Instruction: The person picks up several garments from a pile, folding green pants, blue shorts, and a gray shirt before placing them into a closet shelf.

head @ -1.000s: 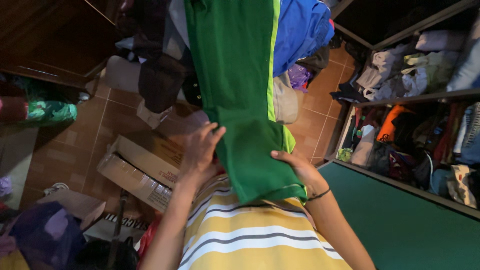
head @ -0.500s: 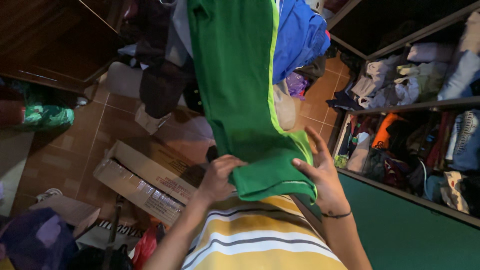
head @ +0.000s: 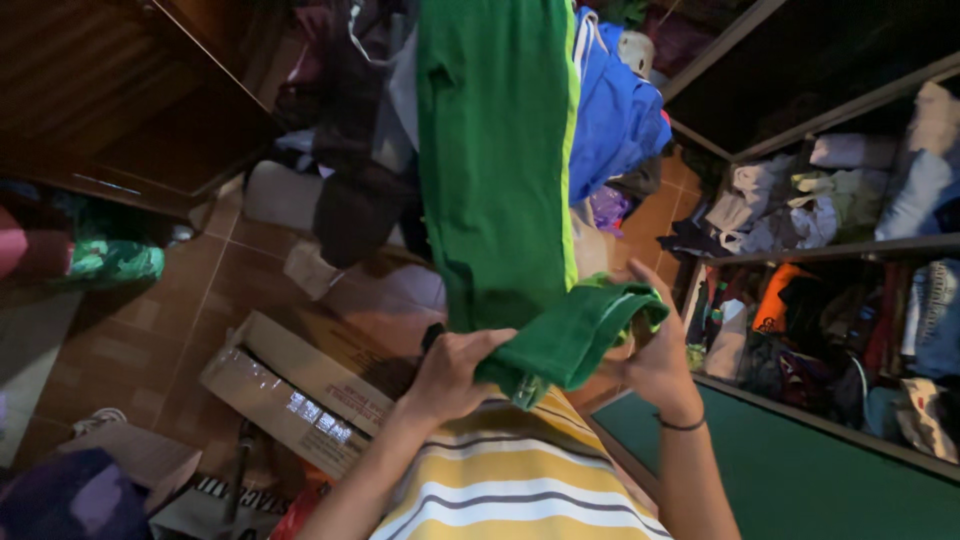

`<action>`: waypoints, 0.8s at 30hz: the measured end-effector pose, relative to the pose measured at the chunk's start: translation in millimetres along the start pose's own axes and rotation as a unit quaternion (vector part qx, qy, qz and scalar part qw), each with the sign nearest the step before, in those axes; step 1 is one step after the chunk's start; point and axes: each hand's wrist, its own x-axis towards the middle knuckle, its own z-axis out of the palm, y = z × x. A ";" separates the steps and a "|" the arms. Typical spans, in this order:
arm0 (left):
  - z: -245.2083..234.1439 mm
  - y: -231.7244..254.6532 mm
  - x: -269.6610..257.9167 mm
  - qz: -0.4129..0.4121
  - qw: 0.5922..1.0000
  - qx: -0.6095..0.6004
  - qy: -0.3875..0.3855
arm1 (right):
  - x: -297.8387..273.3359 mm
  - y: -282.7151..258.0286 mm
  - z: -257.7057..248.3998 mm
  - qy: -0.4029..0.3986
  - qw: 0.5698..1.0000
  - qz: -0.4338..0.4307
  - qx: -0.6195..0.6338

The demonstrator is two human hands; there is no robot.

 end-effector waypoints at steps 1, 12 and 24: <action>1.0 -2.1 1.0 -0.025 0.999 -0.022 0.004 | 3.6 -2.8 5.7 -0.011 0.998 -0.052 -0.019; -19.3 -32.8 44.6 -0.029 0.997 -0.006 0.072 | 28.5 71.3 17.6 0.045 0.997 -0.065 -0.015; -19.2 -0.8 153.1 -0.209 0.962 -0.141 0.108 | 133.1 75.6 -37.5 -0.126 0.981 -0.020 0.149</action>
